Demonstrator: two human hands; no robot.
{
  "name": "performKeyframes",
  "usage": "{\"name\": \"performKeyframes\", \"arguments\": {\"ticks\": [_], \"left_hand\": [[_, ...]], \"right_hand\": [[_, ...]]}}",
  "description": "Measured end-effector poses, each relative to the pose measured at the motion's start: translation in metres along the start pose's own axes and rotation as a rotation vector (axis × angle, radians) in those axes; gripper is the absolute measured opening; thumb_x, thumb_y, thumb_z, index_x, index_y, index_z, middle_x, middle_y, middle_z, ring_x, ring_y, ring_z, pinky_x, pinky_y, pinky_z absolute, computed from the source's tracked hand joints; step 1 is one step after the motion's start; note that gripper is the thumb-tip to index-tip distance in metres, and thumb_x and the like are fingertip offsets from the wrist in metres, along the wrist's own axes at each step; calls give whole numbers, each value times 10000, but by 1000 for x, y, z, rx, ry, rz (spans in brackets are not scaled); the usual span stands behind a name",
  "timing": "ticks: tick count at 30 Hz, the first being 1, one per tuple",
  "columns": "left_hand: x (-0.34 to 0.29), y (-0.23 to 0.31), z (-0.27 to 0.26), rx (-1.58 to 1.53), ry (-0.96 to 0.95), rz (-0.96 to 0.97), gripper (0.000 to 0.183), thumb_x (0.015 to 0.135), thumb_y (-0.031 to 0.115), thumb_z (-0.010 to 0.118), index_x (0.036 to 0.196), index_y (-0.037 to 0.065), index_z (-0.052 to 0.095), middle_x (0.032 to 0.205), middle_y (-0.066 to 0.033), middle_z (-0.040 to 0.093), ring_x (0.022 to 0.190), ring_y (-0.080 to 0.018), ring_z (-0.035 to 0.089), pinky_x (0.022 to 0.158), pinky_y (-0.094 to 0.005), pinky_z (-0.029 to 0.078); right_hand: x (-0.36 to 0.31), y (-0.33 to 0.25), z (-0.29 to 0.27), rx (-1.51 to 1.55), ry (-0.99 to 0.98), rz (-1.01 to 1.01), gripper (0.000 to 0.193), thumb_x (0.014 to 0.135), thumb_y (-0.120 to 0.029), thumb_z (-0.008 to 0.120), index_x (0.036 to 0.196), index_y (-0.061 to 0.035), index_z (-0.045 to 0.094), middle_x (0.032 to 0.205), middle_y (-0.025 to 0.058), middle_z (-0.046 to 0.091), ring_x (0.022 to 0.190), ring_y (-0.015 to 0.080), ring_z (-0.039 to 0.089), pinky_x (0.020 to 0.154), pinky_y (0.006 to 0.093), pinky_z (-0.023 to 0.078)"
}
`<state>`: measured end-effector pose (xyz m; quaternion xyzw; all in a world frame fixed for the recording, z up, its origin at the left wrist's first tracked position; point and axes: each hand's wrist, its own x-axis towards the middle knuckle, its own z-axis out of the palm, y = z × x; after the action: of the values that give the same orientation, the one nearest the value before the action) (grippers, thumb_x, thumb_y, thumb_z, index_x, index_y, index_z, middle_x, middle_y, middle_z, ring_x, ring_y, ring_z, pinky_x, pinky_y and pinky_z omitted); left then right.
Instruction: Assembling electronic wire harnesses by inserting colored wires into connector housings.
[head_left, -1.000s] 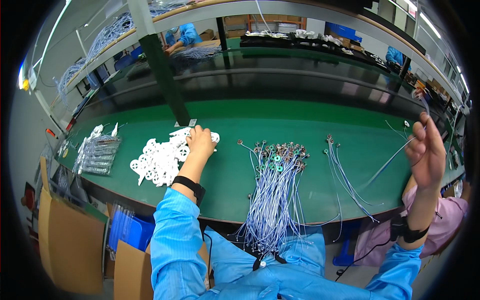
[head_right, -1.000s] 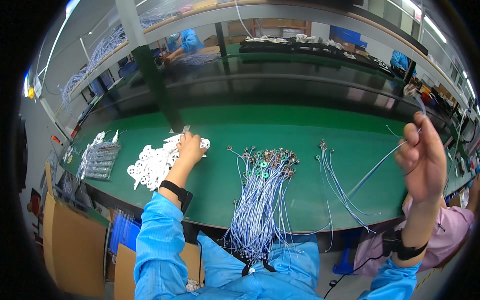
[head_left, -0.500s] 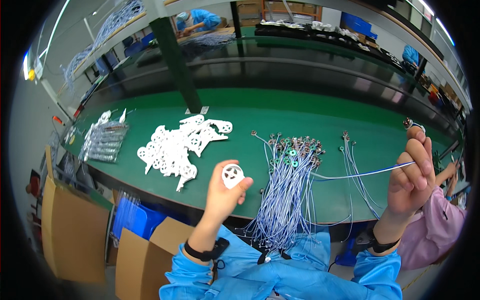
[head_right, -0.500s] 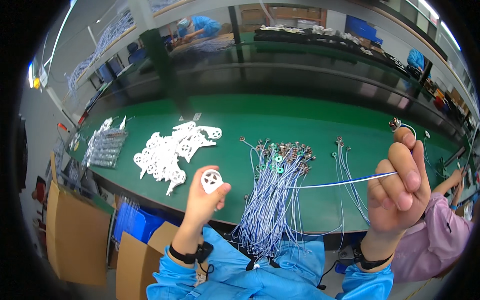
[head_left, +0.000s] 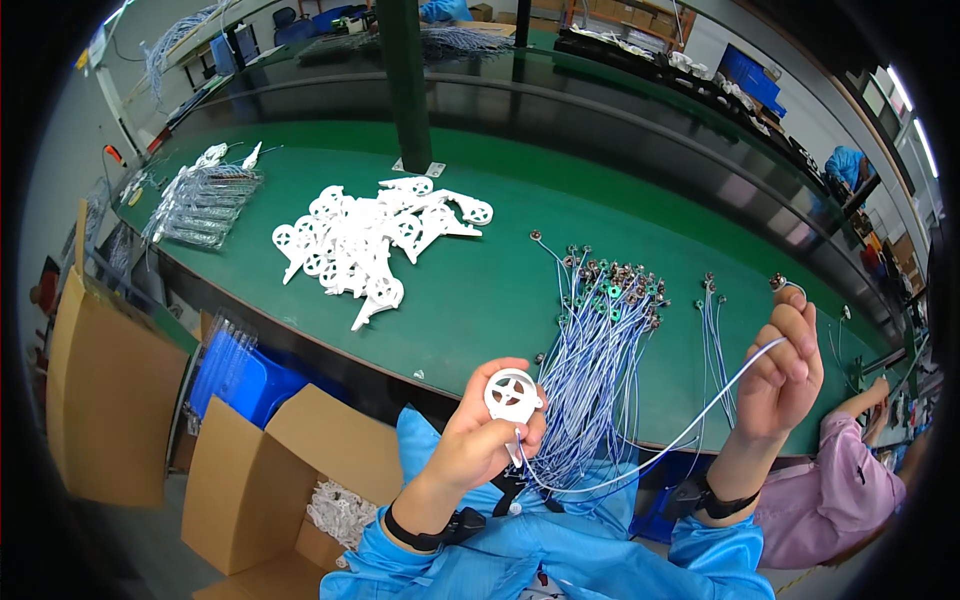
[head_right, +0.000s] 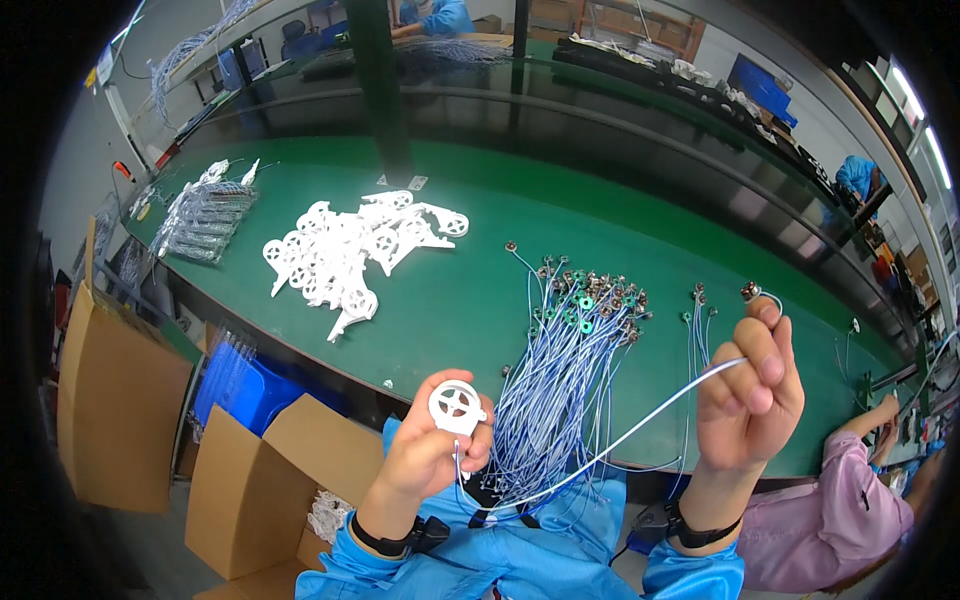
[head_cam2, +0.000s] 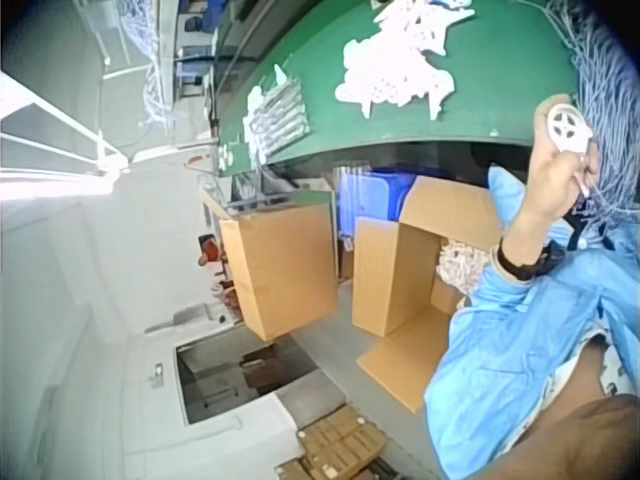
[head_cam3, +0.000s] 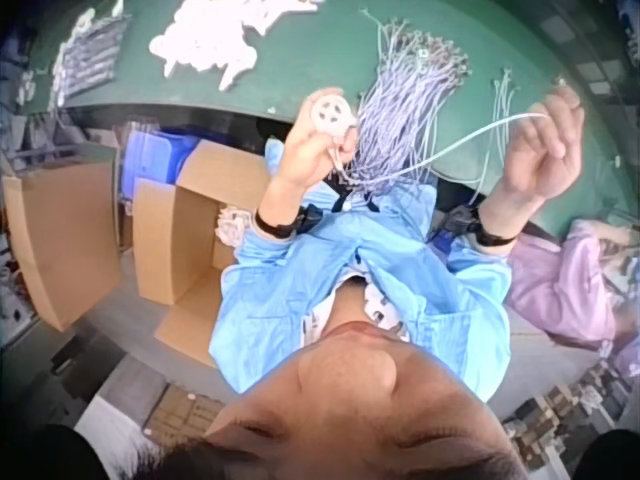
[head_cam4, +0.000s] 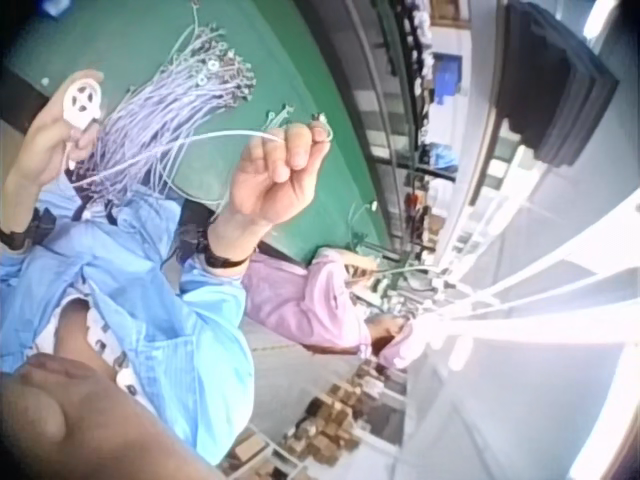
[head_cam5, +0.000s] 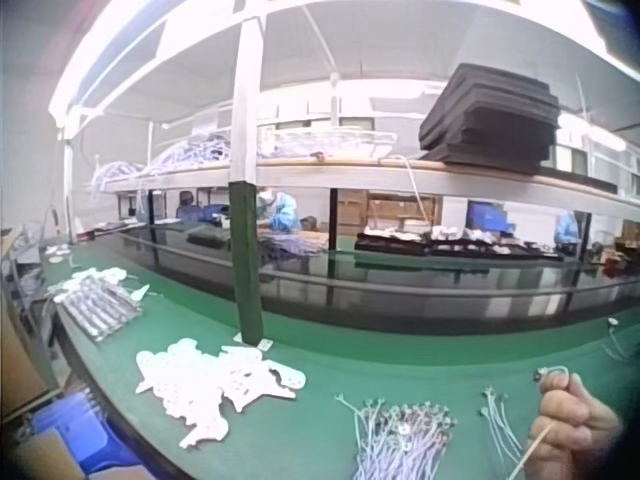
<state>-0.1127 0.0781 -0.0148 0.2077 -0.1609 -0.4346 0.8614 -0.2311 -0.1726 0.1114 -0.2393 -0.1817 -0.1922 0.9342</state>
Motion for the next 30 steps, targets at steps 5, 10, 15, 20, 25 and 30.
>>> {"name": "performKeyframes", "arguments": {"ticks": [5,10,15,20,25,30], "left_hand": [[-6,2,6,38,-59,4,658,746,-117,438,1355,92,300,1075,-215,506,772,-210,528,583,-311,451],[-7,3,11,133,-41,21,617,773,-108,416,1348,87,308,1070,-234,511,782,-224,543,582,-304,459],[-7,2,11,180,-37,67,579,795,-103,404,1333,90,320,1066,-235,516,795,-221,551,586,-309,459],[-10,2,18,170,37,52,552,804,-97,393,1321,87,332,1017,-229,537,790,-213,557,580,-321,452],[-10,2,19,182,171,53,480,814,-87,405,1271,56,382,963,-208,573,724,-211,572,570,-326,453],[-8,-4,19,215,314,74,384,855,-53,424,1227,38,417,916,-186,604,688,-200,590,551,-309,461]], "right_hand": [[1,-10,-15,-73,75,-67,286,1048,-217,223,1133,-7,397,859,61,480,698,152,500,664,309,427],[-5,-23,-25,-133,102,-136,272,1047,-205,247,1113,-7,422,856,51,468,705,140,489,663,297,415],[-6,-27,-33,-207,144,-175,250,1044,-191,276,1106,-10,437,860,46,468,709,132,477,662,288,409],[-8,-27,-46,-264,211,-218,231,1040,-177,298,1102,-12,448,865,46,479,706,127,471,654,278,408],[-16,-22,-43,-333,248,-267,231,1039,-182,301,1100,-18,452,846,47,488,688,131,478,634,275,412],[-30,-2,-20,-349,255,-290,231,1042,-194,288,1112,-34,440,818,46,487,645,135,477,605,282,413]]}}
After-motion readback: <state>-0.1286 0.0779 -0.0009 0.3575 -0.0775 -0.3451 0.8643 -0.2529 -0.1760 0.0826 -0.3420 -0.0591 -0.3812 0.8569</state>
